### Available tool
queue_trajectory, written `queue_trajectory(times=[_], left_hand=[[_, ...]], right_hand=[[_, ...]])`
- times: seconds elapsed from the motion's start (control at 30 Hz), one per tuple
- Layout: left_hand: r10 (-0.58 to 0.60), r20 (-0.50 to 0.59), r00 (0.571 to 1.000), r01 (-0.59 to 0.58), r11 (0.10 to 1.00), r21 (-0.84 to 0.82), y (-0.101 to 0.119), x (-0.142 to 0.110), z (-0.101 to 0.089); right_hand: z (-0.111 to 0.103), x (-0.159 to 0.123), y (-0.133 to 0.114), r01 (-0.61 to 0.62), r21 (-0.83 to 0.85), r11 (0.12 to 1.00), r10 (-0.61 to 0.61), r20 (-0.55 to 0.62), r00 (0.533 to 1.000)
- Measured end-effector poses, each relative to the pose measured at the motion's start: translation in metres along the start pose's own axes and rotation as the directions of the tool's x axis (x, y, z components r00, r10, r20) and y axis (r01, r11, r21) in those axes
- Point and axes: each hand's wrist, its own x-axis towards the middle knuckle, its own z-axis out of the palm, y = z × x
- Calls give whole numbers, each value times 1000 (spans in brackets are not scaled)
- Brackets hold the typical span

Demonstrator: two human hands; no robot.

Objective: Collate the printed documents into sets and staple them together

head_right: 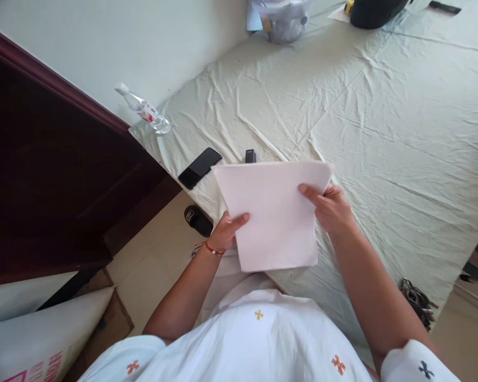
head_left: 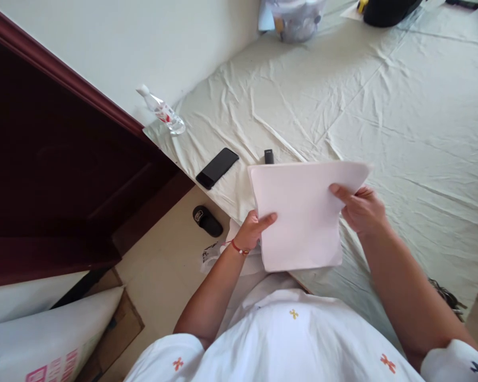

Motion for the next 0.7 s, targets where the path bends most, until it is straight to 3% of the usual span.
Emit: queue_trajectory(times=[0.07,0.17,0.27,0.37,0.43,0.53,0.6,0.7], left_hand=[[49,30,998,-51,997,65,7,-2,7],[214,-20,977,-210,970,119,20,0,12],[335,8,942,-321,893,315,25,9,6],[285,73,956,-281,813,510,21,17,1],[307,82,948,-303,795,525,18,20,6],[366,49,929,-348,823,449,20,16,18],[324,-11,946,-299,884,358,24,11,24],[222,-74,972,-202,954,221,23,5,26]], right_hand=[[4,8,-26,165,9,986,-165,-42,985],[12,10,-66,364,0,931,-364,-13,931],[15,3,-85,482,-5,876,-482,14,876],[12,-1,-77,439,-38,898,-435,81,897],[7,-1,-67,392,-102,914,-384,88,919],[-1,2,-58,384,-168,908,-378,65,923],[-7,1,-56,373,-179,910,-360,101,927],[-18,-5,-51,219,-179,959,-180,211,961]])
